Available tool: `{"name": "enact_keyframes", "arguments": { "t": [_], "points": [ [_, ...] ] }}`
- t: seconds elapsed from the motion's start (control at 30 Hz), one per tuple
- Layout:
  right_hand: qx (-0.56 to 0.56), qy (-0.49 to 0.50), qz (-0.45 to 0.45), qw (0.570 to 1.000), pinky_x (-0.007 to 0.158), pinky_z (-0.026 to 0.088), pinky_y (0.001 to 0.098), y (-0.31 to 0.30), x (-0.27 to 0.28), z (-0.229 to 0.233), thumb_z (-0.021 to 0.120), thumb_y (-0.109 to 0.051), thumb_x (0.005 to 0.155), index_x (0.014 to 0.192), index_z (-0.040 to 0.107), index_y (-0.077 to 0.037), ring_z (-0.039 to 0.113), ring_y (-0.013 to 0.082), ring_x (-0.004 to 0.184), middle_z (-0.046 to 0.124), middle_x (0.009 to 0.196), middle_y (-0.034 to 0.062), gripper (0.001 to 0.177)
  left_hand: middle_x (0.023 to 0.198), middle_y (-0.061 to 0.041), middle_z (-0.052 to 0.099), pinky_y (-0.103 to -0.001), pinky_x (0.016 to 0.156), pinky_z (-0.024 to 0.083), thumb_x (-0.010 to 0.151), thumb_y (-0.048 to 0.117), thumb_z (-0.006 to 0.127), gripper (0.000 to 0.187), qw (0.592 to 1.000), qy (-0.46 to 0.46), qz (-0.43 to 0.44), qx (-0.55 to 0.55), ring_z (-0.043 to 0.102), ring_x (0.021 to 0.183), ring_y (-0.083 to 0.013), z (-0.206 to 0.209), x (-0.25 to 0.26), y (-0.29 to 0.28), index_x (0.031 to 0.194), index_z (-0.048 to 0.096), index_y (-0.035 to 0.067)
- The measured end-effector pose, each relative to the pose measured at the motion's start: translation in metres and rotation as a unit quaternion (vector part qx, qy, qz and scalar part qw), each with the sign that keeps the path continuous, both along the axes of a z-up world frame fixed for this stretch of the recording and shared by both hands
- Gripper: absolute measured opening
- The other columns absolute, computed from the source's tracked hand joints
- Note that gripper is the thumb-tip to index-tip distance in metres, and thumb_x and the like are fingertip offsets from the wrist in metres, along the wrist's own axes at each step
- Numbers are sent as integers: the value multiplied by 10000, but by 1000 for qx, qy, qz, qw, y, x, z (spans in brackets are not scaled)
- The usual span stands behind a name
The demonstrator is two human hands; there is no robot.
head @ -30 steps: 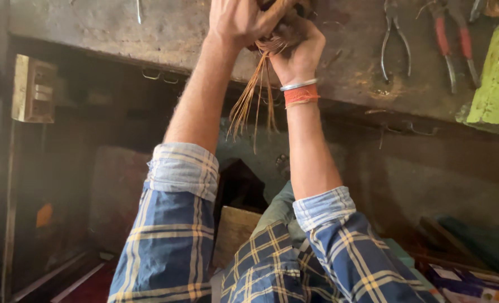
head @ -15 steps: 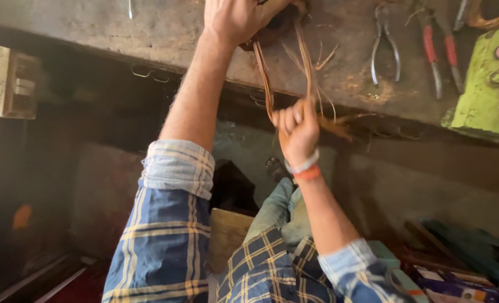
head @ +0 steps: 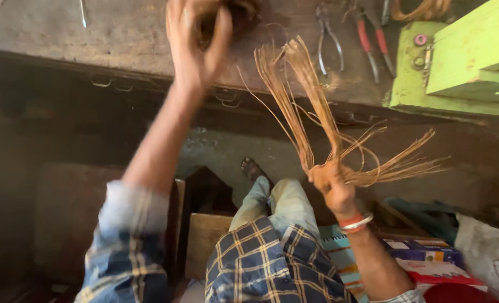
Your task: The person removes copper wire from a cylindrical metal component by hand and with pliers. They pull out bundles of wire, separate strands, and place the extracted wire on the workbench.
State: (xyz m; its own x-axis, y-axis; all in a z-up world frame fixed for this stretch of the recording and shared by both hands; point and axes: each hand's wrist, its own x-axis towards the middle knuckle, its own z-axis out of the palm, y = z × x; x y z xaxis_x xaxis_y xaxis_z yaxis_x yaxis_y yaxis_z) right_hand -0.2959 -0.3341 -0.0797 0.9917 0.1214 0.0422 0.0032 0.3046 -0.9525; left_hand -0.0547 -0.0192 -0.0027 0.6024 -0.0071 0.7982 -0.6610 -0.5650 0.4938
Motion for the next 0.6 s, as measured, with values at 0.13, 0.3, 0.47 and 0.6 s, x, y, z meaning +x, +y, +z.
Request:
{"name": "enact_keyframes", "arguments": {
  "t": [0.13, 0.3, 0.47, 0.6],
  "points": [
    [-63, -62, 46, 995, 709, 473, 373, 42, -5, 31, 399, -421, 1158, 724, 480, -120, 420, 138, 549, 444, 608, -8, 534, 786, -10, 658, -234, 605, 468, 1062, 169, 696, 199, 894, 378, -102, -219, 555, 720, -60, 14, -148, -35, 941, 725, 14],
    [-138, -87, 207, 965, 686, 480, 341, 110, -11, 63, 503, -360, 1078, 1369, 457, 16, 551, 164, 685, 597, 795, 47, 478, 893, -7, 727, -229, 547, 467, 1079, 387, 469, 462, 721, 553, -196, -369, 591, 656, -48, 11, -227, -23, 1236, 674, 4],
    [-98, -124, 345, 925, 749, 475, 327, 162, -7, 60, 530, -334, 1063, 1287, 555, 36, 560, 127, 779, 579, 826, 57, 434, 835, -62, 714, -259, 628, 542, 1089, 365, 503, 449, 747, 445, -113, -480, 667, 714, -102, 14, -269, 18, 1268, 670, -12],
    [-155, -142, 409, 888, 584, 385, 316, 190, -4, 44, 632, -285, 1045, 739, 556, -62, 471, 133, 635, 489, 659, 44, 386, 829, -84, 709, -295, 625, 581, 1088, 311, 529, 376, 744, 346, 91, -564, 705, 701, -157, 10, -290, 73, 1032, 658, -38]
  ]
}}
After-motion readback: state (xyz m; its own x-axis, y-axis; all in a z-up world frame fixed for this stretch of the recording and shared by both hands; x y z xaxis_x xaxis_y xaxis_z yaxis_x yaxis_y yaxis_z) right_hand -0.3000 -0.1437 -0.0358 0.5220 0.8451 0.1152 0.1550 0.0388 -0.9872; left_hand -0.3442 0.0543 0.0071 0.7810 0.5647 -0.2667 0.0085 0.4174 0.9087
